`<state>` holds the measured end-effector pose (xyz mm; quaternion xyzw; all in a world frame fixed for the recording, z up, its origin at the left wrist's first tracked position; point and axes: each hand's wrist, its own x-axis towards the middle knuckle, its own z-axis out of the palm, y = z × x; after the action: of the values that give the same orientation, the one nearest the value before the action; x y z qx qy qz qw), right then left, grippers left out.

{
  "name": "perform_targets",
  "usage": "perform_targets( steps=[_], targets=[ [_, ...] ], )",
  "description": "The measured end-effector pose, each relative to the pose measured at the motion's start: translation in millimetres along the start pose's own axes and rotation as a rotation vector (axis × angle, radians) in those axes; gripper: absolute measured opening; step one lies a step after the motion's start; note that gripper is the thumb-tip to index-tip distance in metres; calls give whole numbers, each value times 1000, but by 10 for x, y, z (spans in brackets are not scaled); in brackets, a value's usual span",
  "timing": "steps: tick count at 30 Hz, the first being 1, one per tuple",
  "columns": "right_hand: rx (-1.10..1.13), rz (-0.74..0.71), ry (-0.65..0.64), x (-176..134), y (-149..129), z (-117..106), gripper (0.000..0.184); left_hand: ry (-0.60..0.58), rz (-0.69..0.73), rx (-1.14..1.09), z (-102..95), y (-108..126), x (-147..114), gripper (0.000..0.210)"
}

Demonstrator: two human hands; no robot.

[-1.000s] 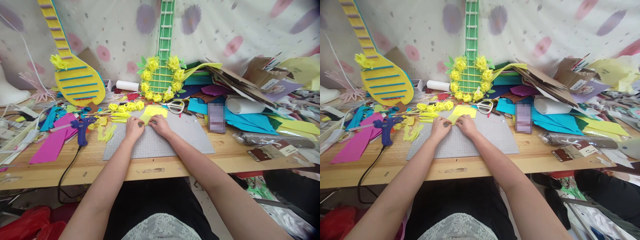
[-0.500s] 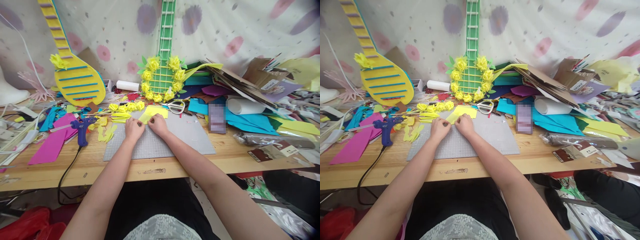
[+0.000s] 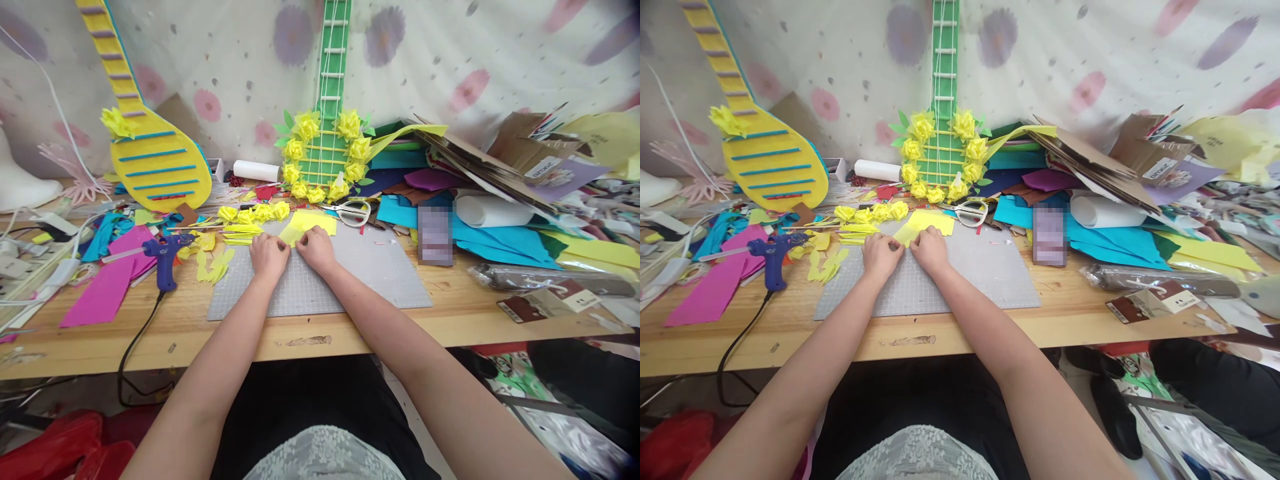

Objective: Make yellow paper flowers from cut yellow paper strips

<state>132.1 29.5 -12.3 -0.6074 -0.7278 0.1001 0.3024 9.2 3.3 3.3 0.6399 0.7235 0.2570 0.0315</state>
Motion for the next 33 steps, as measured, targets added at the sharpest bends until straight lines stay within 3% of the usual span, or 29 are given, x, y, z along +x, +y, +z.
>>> perform_targets(
  steps=[6,18,29,33],
  targets=[
    [-93,-44,14,-16,-7,1,11,27,71,-28,36,17,6,13],
    [-210,-75,-44,-32,-50,-12,19,-4,27,-35,57,42,47,11],
    [-120,-29,-32,-33,-26,-15,22,-89,68,-140,0,-125,132,39],
    [55,-54,56,-29,23,-37,20,-90,131,-153,2,-226,218,30]
  ],
)
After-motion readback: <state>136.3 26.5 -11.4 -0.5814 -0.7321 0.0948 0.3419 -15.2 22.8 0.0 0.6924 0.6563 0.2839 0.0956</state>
